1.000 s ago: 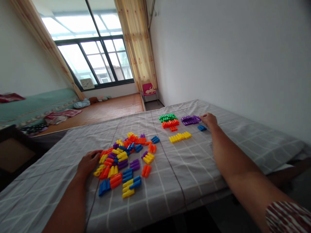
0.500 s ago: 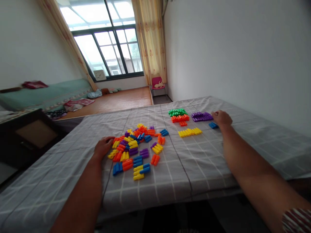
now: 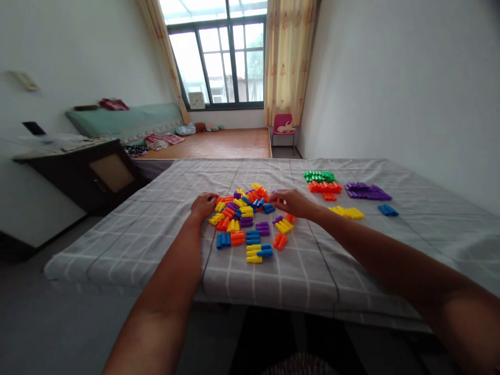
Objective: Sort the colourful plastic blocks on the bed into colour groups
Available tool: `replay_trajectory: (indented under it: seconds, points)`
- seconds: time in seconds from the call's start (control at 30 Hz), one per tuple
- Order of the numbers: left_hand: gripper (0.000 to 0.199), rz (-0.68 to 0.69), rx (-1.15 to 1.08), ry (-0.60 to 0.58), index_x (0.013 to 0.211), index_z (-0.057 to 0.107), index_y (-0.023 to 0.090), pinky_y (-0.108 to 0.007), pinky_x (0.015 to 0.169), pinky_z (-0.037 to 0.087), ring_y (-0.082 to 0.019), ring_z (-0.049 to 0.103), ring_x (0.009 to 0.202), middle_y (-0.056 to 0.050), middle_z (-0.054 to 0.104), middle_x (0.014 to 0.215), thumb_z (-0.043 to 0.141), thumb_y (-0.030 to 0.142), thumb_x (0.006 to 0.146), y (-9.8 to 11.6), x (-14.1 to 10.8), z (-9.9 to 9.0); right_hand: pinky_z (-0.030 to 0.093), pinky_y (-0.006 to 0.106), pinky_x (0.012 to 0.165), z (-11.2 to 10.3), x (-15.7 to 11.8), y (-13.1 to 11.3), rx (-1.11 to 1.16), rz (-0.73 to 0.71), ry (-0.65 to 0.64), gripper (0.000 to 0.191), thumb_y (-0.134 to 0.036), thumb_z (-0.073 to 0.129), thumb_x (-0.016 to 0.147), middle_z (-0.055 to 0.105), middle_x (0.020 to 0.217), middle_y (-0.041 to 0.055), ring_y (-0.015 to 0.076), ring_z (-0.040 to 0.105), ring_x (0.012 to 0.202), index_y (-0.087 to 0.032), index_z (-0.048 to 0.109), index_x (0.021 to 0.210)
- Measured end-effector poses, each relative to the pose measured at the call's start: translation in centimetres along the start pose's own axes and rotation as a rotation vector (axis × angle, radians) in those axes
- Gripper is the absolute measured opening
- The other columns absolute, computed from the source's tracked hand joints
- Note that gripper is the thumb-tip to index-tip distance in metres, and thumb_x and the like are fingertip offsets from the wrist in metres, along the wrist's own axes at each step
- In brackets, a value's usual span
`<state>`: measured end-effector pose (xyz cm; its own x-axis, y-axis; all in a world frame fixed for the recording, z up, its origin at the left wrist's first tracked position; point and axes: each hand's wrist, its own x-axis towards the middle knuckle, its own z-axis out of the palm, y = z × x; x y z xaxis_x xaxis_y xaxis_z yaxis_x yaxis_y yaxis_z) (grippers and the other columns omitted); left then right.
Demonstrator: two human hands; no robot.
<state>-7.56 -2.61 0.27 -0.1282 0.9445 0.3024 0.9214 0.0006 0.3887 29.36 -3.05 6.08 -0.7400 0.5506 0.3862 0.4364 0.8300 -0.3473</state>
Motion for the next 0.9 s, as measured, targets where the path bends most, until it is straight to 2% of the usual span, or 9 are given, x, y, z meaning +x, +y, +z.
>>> replay_trajectory:
  seconds: [0.1,0.2,0.3,0.43,0.53,0.67,0.77,0.83,0.9]
  points:
    - [0.035,0.002,-0.019,0.004,0.103,0.075,0.019,-0.026,0.087,0.046,-0.020,0.061,0.099,-0.007,0.072,0.104,0.048,0.025,0.081,0.2,-0.2,-0.1,0.043,0.026,0.072,2.7,2.4,-4.5,-0.017,-0.092,-0.157,0.020,-0.026,0.059,0.087,0.069,0.095,0.0053,0.0169,0.062,0.083,-0.022,0.071,0.103]
    - [0.035,0.015,-0.032,-0.001,0.105,0.074,0.020,-0.027,0.086,0.046,-0.020,0.061,0.098,-0.006,0.073,0.102,0.051,0.025,0.080,0.4,-0.3,-0.2,0.041,0.026,0.069,4.3,3.8,-7.2,-0.149,-0.056,-0.261,0.030,-0.031,0.064,0.084,0.065,0.106,0.0070,0.0200,0.062,0.090,-0.025,0.066,0.113]
    - [0.034,0.019,-0.035,-0.005,0.106,0.074,0.020,-0.028,0.087,0.046,-0.021,0.061,0.099,-0.007,0.072,0.102,0.051,0.026,0.081,0.5,-0.4,-0.2,0.039,0.026,0.066,5.0,4.4,-8.0,-0.221,-0.051,-0.294,0.039,-0.029,0.071,0.078,0.063,0.109,0.0082,0.0215,0.060,0.093,-0.025,0.063,0.116]
    - [0.034,0.018,-0.038,-0.011,0.105,0.074,0.020,-0.028,0.088,0.046,-0.021,0.061,0.099,-0.007,0.072,0.105,0.051,0.025,0.081,0.4,-0.3,-0.2,0.035,0.024,0.060,4.8,4.3,-7.2,-0.106,-0.017,-0.243,0.033,-0.032,0.073,0.074,0.065,0.093,0.0048,0.0171,0.059,0.077,-0.020,0.063,0.103]
    - [0.035,0.005,-0.027,-0.011,0.103,0.074,0.019,-0.027,0.087,0.046,-0.020,0.061,0.100,-0.007,0.071,0.108,0.048,0.025,0.081,0.3,-0.2,-0.1,0.036,0.022,0.059,3.2,3.8,-5.5,0.056,0.049,-0.168,0.031,-0.034,0.070,0.074,0.064,0.080,0.0001,0.0124,0.055,0.067,-0.019,0.062,0.099]
    - [0.035,-0.004,-0.007,-0.012,0.102,0.074,0.020,-0.025,0.087,0.046,-0.019,0.062,0.101,-0.004,0.071,0.107,0.046,0.030,0.082,-0.2,0.1,0.0,0.041,0.021,0.061,-0.7,2.1,-1.2,0.243,0.177,-0.006,0.026,-0.030,0.066,0.074,0.064,0.076,-0.0012,0.0103,0.056,0.066,-0.018,0.062,0.097]
    - [0.037,0.013,0.022,-0.024,0.102,0.073,0.022,-0.025,0.088,0.046,-0.020,0.062,0.102,-0.004,0.071,0.107,0.045,0.033,0.081,-0.7,0.6,0.0,0.045,0.023,0.062,-4.6,-0.9,4.0,0.318,0.387,0.233,0.026,-0.024,0.065,0.070,0.066,0.081,0.0026,0.0119,0.059,0.068,-0.015,0.060,0.094]
    - [0.038,0.013,0.029,-0.027,0.101,0.073,0.022,-0.026,0.088,0.047,-0.021,0.062,0.102,-0.005,0.070,0.108,0.045,0.035,0.080,-0.9,0.8,-0.1,0.048,0.025,0.062,-7.2,-4.0,8.1,0.320,0.563,0.410,0.032,-0.022,0.065,0.069,0.067,0.084,0.0044,0.0134,0.061,0.068,-0.015,0.058,0.100]
    - [0.039,0.010,0.023,-0.023,0.100,0.074,0.022,-0.028,0.087,0.048,-0.022,0.062,0.103,-0.005,0.071,0.108,0.045,0.037,0.079,-1.1,1.0,-0.2,0.049,0.027,0.066,-9.4,-8.0,12.2,0.209,0.717,0.611,0.036,-0.021,0.064,0.068,0.068,0.089,0.0064,0.0155,0.063,0.073,-0.015,0.058,0.102]
